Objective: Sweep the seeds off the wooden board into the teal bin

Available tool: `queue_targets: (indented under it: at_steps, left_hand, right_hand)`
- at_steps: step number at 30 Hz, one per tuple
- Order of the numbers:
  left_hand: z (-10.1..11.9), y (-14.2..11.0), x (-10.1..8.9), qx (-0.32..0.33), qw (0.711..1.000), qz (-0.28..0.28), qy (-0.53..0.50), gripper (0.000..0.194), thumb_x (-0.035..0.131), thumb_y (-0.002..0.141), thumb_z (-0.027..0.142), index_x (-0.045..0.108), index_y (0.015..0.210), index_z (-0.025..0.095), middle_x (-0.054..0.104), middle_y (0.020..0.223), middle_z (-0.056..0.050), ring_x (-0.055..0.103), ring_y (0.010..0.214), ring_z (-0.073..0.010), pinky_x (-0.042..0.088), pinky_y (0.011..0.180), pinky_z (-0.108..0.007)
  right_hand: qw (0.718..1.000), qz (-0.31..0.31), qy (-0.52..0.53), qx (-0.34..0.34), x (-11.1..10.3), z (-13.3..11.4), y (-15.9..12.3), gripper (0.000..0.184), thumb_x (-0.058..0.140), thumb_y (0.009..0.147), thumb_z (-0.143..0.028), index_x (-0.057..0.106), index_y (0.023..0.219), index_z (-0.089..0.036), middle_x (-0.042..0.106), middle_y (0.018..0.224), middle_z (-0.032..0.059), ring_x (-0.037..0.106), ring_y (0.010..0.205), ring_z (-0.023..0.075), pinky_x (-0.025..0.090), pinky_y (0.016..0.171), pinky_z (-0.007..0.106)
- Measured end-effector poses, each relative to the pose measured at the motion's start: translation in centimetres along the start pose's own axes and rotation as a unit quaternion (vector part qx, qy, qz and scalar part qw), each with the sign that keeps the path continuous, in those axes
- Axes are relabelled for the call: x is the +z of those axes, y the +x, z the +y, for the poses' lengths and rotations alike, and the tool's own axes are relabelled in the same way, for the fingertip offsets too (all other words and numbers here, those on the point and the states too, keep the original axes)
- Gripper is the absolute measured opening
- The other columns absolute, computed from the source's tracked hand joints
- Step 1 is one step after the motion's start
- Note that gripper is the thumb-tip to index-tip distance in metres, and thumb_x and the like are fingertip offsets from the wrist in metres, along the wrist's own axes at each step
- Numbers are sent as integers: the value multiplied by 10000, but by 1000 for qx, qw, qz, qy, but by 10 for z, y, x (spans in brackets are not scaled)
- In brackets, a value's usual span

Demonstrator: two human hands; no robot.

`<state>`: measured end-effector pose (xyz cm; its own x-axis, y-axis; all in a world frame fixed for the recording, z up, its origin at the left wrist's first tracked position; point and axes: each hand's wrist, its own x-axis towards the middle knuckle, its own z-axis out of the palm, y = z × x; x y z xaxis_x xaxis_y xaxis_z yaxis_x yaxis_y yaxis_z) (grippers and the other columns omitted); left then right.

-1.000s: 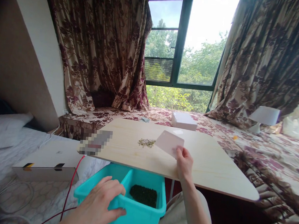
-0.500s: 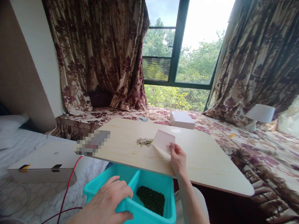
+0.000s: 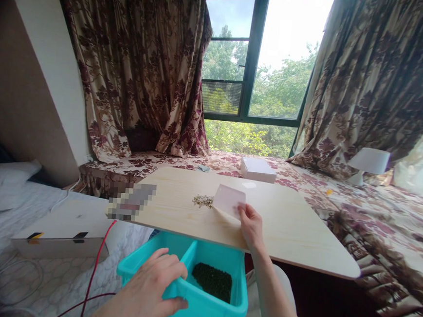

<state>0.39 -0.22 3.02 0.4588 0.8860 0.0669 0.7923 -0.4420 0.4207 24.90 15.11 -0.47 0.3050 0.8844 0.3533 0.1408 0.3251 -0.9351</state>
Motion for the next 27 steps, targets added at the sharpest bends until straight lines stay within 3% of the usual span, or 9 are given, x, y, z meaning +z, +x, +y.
queue_targets:
  at_steps: [20,27]
  left_hand:
    - [-1,0,0,8,1000,12,3,273,747,718,333,588,916,233,589,893,25,553,930,-191,248,1054,-477]
    - [-2,-1,2,11,1000,16,4,272,748,717,332,588,913,232,587,887,23,556,923,-191,248,1058,-481]
  right_hand:
    - [999,27,-18,3,-3,-1,-1,359,642,666,-474,719,811,-155,740,785,81,657,706,218,502,670,329]
    - [1000,-5,7,-1,-2,1,0,369,668,661,-498,719,823,-170,745,828,80,665,739,215,508,700,327]
